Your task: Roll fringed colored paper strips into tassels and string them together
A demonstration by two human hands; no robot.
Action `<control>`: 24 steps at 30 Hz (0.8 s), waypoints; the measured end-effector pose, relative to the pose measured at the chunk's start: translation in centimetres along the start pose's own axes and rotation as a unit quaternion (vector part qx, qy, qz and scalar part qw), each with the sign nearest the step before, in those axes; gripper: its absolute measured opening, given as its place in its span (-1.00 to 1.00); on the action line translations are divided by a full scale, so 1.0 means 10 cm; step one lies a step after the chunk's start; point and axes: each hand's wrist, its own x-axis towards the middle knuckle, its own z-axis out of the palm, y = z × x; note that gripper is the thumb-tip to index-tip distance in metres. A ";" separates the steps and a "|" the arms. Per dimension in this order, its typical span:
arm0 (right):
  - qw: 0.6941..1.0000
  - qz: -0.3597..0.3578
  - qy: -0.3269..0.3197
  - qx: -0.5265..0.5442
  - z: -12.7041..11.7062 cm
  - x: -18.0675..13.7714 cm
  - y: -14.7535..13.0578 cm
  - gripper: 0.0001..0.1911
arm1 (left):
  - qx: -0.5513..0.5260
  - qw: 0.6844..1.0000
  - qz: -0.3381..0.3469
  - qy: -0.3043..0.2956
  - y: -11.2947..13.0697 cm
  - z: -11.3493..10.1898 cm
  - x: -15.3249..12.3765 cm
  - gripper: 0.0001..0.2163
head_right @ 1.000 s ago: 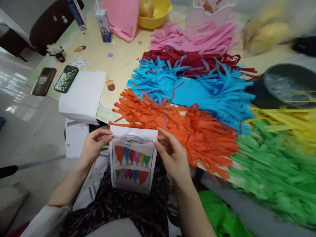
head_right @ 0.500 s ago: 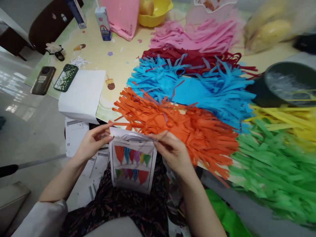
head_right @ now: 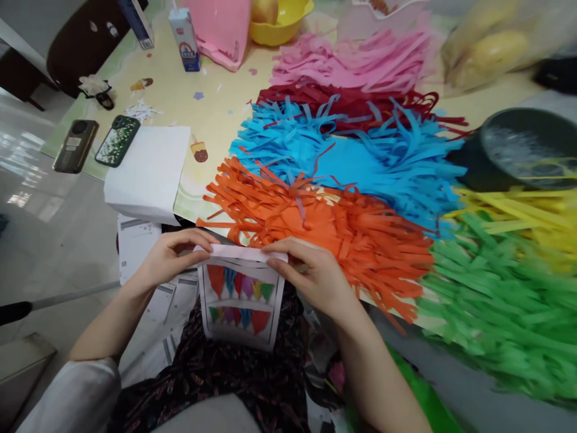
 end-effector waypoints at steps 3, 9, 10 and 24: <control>0.999 -0.041 -0.018 -0.020 -0.03 0.03 -0.06 -0.77 | 0.047 0.999 0.012 -0.015 0.05 0.00 0.05 -0.84; 0.996 -0.075 -0.022 -0.050 -0.11 0.07 -0.13 -0.78 | 0.065 0.995 0.048 -0.051 0.11 -0.06 0.13 -0.83; 0.995 -0.078 -0.019 -0.053 -0.12 0.07 -0.14 -0.78 | 0.063 0.995 0.045 -0.057 0.13 -0.07 0.15 -0.83; 0.993 -0.060 -0.093 -0.035 -0.25 0.08 -0.21 -0.77 | -0.010 0.988 -0.060 -0.141 0.27 -0.10 0.18 -0.79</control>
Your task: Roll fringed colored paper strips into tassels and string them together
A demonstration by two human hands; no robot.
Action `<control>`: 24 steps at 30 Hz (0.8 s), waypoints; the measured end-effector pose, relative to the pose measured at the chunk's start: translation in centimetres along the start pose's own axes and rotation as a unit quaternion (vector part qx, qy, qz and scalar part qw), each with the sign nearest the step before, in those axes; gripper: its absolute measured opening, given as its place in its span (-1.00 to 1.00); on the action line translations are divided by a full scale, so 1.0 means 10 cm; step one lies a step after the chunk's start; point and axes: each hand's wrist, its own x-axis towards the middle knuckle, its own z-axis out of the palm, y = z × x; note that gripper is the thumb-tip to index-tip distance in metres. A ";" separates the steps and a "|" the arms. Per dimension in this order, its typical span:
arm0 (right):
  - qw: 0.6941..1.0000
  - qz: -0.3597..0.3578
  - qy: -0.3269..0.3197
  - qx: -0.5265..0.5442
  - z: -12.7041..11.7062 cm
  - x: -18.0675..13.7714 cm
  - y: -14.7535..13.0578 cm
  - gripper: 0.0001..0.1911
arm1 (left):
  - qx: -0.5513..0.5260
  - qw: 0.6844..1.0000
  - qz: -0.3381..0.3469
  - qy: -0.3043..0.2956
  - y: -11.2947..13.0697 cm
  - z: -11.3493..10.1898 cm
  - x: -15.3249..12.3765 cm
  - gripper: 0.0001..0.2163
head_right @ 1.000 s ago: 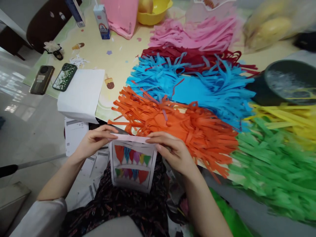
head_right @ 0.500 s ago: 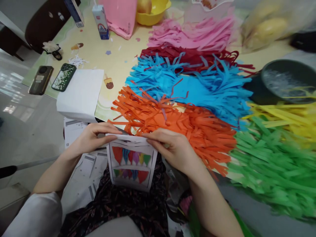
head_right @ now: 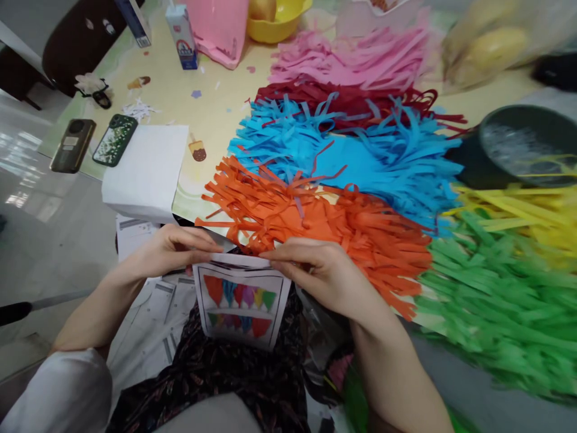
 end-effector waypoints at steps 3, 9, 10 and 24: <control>1.000 0.002 -0.013 0.011 -0.02 0.00 -0.01 -0.78 | -0.006 1.000 -0.001 -0.007 0.00 0.01 -0.01 -0.79; 0.998 -0.001 -0.041 0.042 -0.04 -0.02 -0.06 -0.78 | 0.013 0.998 0.054 0.001 -0.01 0.02 -0.06 -0.82; 0.998 -0.005 -0.040 0.048 -0.04 -0.03 -0.06 -0.78 | 0.018 0.998 0.061 0.001 -0.02 0.02 -0.07 -0.83; 0.998 -0.047 -0.034 0.008 0.01 -0.27 -0.03 -0.69 | 0.127 0.971 0.200 -0.015 -0.09 0.04 -0.20 -0.77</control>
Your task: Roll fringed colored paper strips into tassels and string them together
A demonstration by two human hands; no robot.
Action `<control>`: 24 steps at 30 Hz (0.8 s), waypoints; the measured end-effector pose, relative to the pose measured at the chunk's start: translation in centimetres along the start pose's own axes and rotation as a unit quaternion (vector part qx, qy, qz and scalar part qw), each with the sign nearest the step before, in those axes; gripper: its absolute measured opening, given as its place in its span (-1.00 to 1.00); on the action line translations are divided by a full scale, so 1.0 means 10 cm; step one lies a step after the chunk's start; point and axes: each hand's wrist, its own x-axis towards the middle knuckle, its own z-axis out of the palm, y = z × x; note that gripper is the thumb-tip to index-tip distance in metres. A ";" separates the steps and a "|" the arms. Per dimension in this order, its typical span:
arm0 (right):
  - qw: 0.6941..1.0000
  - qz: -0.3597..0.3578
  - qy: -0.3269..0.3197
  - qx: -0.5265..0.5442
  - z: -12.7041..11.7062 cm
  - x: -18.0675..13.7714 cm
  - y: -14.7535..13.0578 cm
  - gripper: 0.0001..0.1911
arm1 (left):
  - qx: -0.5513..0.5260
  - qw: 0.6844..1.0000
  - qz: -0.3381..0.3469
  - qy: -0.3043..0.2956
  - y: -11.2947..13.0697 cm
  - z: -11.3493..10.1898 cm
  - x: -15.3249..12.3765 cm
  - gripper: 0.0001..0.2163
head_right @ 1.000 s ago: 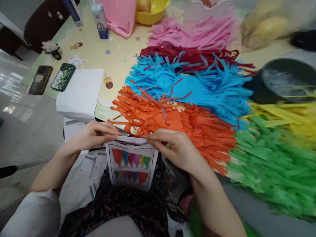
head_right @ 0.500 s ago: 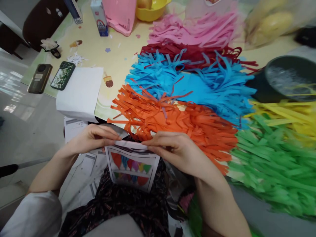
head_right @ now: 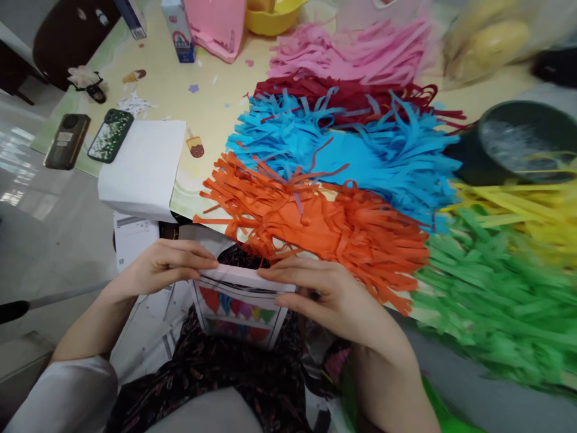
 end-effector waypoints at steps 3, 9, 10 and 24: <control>1.000 0.007 -0.007 -0.014 0.03 -0.05 -0.01 -0.65 | 0.012 1.000 0.020 -0.005 0.00 0.00 -0.05 -0.73; 0.999 0.007 0.031 -0.011 0.12 -0.09 0.00 -0.66 | 0.038 0.999 0.019 0.003 -0.03 0.06 -0.13 -0.68; 0.999 0.006 0.039 -0.011 0.13 -0.09 0.00 -0.66 | 0.043 0.999 0.015 0.014 -0.04 0.08 -0.13 -0.69; 0.989 -0.016 0.147 0.001 0.38 0.34 -0.22 -0.81 | 0.041 0.979 -0.017 0.197 0.12 0.21 -0.06 -0.78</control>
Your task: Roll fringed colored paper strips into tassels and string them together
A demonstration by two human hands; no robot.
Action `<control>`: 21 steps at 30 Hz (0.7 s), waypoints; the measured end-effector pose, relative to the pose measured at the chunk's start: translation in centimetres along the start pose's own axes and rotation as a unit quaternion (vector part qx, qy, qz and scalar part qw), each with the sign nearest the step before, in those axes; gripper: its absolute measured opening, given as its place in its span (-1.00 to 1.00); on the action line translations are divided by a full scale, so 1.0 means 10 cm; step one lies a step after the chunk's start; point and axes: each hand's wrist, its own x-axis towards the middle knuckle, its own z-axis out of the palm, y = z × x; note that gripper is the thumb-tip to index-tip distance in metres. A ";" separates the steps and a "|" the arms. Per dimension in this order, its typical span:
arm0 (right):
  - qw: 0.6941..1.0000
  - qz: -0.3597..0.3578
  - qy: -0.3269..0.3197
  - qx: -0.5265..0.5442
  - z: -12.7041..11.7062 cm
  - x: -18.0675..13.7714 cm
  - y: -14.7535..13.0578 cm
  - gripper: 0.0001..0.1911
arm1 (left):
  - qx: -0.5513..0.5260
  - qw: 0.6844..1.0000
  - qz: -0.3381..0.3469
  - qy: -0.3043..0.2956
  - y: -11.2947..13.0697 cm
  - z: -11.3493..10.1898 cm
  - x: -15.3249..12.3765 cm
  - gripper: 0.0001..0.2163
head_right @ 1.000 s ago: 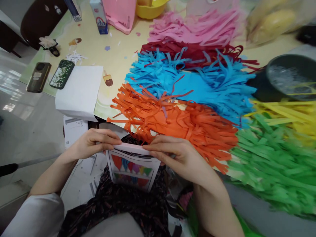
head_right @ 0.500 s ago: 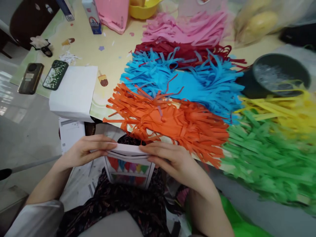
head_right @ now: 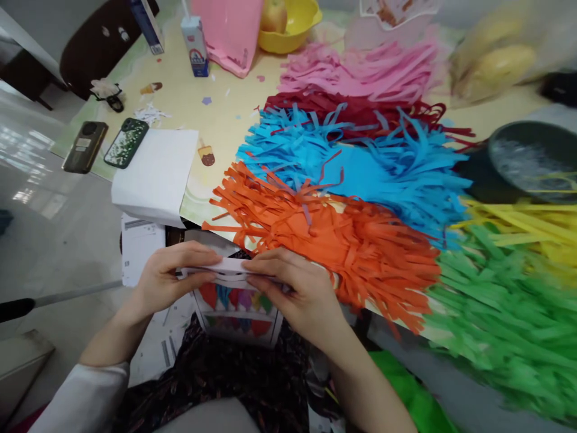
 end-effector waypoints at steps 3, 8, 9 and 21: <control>1.000 -0.016 0.011 0.004 0.05 0.07 -0.01 -0.78 | -0.012 0.999 0.000 0.042 0.01 -0.04 -0.02 -0.85; 0.998 -0.042 -0.010 -0.039 0.21 0.16 0.01 -0.73 | 0.067 0.997 -0.010 0.042 -0.04 -0.17 -0.17 -0.82; 0.997 -0.054 -0.021 -0.045 0.26 0.18 0.01 -0.73 | 0.103 0.994 -0.003 0.036 -0.06 -0.18 -0.22 -0.80; 0.982 -0.072 -0.142 -0.106 1.00 0.81 0.13 -0.68 | 0.208 0.973 -0.064 0.081 -0.40 -0.51 -0.86 -0.81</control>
